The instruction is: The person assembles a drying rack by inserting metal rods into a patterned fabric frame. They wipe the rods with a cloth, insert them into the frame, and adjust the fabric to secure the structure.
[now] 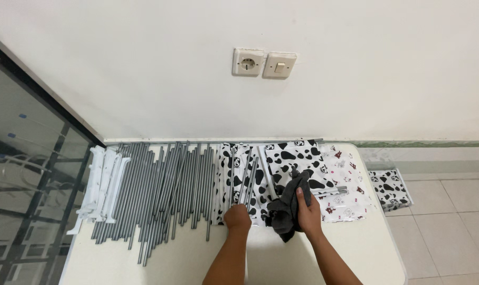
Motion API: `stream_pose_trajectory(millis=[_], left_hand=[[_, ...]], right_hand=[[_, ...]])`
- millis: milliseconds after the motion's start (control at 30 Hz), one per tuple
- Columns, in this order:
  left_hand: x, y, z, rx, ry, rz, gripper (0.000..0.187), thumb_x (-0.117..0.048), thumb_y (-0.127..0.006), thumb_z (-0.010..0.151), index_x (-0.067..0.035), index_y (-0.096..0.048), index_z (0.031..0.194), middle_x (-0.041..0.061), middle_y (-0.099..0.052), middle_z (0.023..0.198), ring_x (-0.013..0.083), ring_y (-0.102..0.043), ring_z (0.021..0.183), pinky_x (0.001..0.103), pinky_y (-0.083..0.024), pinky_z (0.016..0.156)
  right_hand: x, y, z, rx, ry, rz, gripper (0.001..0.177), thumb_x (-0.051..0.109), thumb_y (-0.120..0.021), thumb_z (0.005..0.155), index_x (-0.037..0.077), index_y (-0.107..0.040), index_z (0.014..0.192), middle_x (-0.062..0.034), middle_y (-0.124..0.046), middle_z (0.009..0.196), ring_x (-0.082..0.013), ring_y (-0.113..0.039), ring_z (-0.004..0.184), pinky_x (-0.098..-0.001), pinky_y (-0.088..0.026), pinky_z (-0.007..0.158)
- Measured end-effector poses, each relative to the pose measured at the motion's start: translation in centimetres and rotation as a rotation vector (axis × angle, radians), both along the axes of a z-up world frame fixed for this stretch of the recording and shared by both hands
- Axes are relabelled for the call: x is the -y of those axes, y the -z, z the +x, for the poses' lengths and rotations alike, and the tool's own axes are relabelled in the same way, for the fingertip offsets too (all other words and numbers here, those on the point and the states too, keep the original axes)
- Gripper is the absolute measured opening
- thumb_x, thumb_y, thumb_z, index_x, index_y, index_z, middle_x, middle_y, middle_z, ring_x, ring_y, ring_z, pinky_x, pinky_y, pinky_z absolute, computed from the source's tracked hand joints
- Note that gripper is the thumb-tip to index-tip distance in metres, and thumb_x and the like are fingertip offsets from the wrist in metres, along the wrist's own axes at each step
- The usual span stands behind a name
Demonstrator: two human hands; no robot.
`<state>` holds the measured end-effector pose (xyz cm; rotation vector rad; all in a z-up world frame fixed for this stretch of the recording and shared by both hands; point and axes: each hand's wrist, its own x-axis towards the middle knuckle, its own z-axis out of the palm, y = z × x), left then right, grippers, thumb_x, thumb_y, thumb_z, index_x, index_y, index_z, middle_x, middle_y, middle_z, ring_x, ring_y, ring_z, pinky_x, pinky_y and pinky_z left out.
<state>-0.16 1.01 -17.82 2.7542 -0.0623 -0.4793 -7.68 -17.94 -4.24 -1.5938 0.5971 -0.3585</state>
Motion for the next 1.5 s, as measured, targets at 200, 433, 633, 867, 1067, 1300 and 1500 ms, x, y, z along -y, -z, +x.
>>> stream_pose_trajectory(millis=[200, 433, 633, 867, 1067, 1300, 1500], left_hand=[[0.5, -2.2, -1.6, -0.008, -0.036, -0.088, 0.012, -0.011, -0.069, 0.087, -0.003, -0.076, 0.094, 0.014, -0.069, 0.109, 0.0331, -0.065, 0.106, 0.044, -0.056, 0.087], [-2.7, -8.2, -2.5, 0.29, -0.015, -0.306, 0.018, -0.019, -0.062, 0.094, -0.002, -0.067, 0.091, 0.015, -0.067, 0.102, 0.0337, -0.064, 0.098, 0.046, -0.053, 0.081], [-2.0, -9.5, -1.6, 0.116, -0.133, -0.651, 0.026, -0.029, -0.049, 0.103, -0.006, -0.06, 0.109, 0.015, -0.067, 0.078, 0.0366, -0.066, 0.077, 0.048, -0.05, 0.072], [1.7, -13.0, -2.0, -0.784, -0.229, -1.217, 0.045, -0.045, -0.039, 0.109, -0.007, -0.055, 0.092, -0.001, -0.041, 0.06, 0.0099, -0.032, 0.045, 0.028, -0.023, 0.04], [-0.9, -18.0, -2.3, -0.93, -0.101, -1.207, 0.043, -0.047, -0.038, 0.109, -0.01, -0.051, 0.09, -0.004, -0.036, 0.062, 0.0066, -0.026, 0.048, 0.025, -0.02, 0.042], [1.4, -19.1, -2.2, -0.941, -0.145, -1.372, 0.041, -0.047, -0.04, 0.109, -0.013, -0.048, 0.087, -0.004, -0.035, 0.061, 0.0065, -0.027, 0.047, 0.024, -0.019, 0.04], [4.7, -17.1, 1.9, -0.838, -0.286, -1.397, 0.039, -0.044, -0.04, 0.109, -0.013, -0.048, 0.086, -0.003, -0.037, 0.059, 0.0071, -0.026, 0.044, 0.025, -0.018, 0.039]], right_hand=[[0.0, -0.1, -0.5, -0.022, 0.011, -0.033, 0.05, 0.043, -0.058, 0.1, -0.004, -0.07, 0.112, -0.008, -0.073, 0.094, -0.0111, -0.062, 0.084, -0.0267, -0.051, 0.078], [1.5, 0.6, 1.0, -0.061, 0.127, -0.027, 0.063, 0.05, -0.049, 0.108, -0.009, -0.069, 0.116, -0.0151, -0.072, 0.102, -0.018, -0.061, 0.093, -0.0314, -0.049, 0.087], [1.5, 1.3, 4.9, -0.007, 0.146, 0.196, 0.069, 0.052, -0.041, 0.106, -0.008, -0.058, 0.136, -0.0169, -0.068, 0.127, -0.0227, -0.062, 0.11, -0.0332, -0.046, 0.099], [-1.7, 0.6, 9.2, -0.163, 0.056, 0.221, 0.07, 0.055, -0.044, 0.105, -0.009, -0.065, 0.122, -0.0213, -0.07, 0.114, -0.0278, -0.063, 0.1, -0.039, -0.05, 0.09], [3.6, -4.3, 14.5, -0.053, 0.179, 0.356, 0.066, 0.055, -0.048, 0.104, -0.007, -0.053, 0.128, -0.0161, -0.068, 0.114, -0.0275, -0.069, 0.102, -0.0414, -0.059, 0.087], [2.0, -7.3, 14.6, 0.088, 0.096, 0.328, 0.059, 0.05, -0.048, 0.103, -0.003, -0.063, 0.122, -0.0154, -0.071, 0.103, -0.0257, -0.071, 0.086, -0.0404, -0.06, 0.074], [-3.2, -5.0, 10.7, -0.192, 0.043, 0.249, 0.065, 0.053, -0.054, 0.107, -0.01, -0.063, 0.118, -0.0241, -0.059, 0.088, -0.0374, -0.049, 0.069, -0.0483, -0.036, 0.056]])
